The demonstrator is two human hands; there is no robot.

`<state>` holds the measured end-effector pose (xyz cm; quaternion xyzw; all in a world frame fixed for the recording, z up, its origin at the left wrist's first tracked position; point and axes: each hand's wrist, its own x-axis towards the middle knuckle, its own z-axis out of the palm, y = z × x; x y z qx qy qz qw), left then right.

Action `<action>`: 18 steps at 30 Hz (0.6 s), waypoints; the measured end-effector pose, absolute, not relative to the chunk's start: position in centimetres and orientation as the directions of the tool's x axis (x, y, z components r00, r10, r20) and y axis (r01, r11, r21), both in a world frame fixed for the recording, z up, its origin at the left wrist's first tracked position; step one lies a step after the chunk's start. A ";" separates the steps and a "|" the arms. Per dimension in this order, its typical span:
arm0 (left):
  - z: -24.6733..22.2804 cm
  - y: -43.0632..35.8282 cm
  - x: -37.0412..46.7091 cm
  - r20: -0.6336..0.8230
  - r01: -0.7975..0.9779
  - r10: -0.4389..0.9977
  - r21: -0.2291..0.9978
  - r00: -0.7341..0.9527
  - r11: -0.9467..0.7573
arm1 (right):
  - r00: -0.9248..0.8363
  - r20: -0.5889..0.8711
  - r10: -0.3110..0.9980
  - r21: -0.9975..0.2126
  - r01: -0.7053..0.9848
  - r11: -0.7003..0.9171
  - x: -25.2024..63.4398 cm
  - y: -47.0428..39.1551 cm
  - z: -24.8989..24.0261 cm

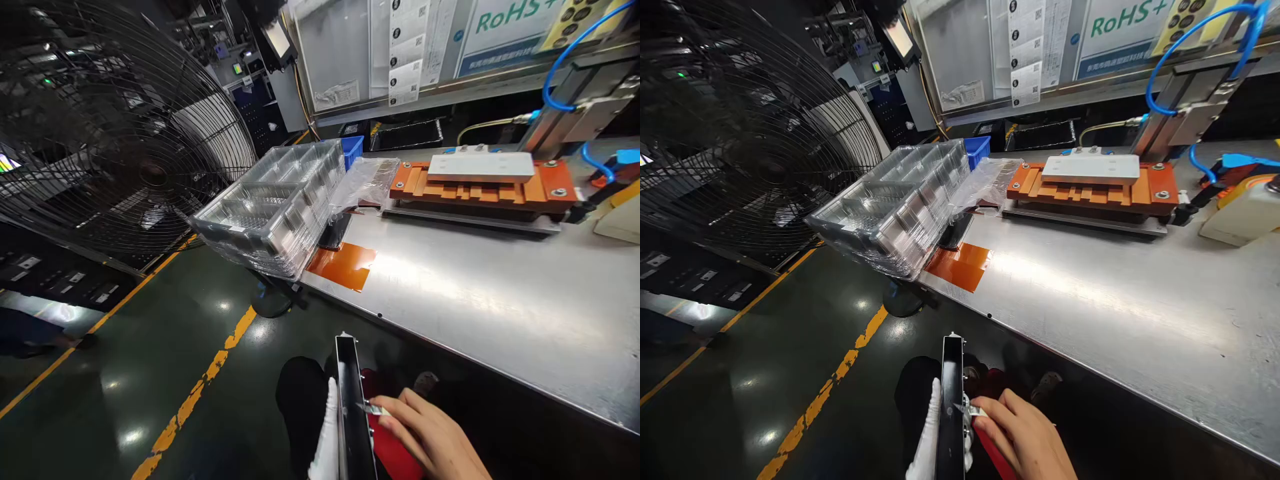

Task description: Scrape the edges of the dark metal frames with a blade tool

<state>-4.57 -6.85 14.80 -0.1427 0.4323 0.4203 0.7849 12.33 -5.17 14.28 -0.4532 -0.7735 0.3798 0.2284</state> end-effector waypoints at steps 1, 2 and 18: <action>14.7 -6.9 -4.6 -0.776 -0.786 0.555 0.128 0.301 0.605 | -0.486 0.019 0.874 -0.805 0.511 0.302 12.3 -5.4 14.4; 14.6 -7.0 -4.7 -0.758 -0.796 0.575 0.125 0.309 0.592 | -0.478 0.029 0.878 -0.812 0.501 0.300 12.3 -5.6 14.5; 14.0 -8.2 -6.1 -0.803 -0.771 0.506 0.094 0.316 0.630 | -0.345 0.014 0.939 -0.738 0.629 0.243 12.7 -4.5 13.2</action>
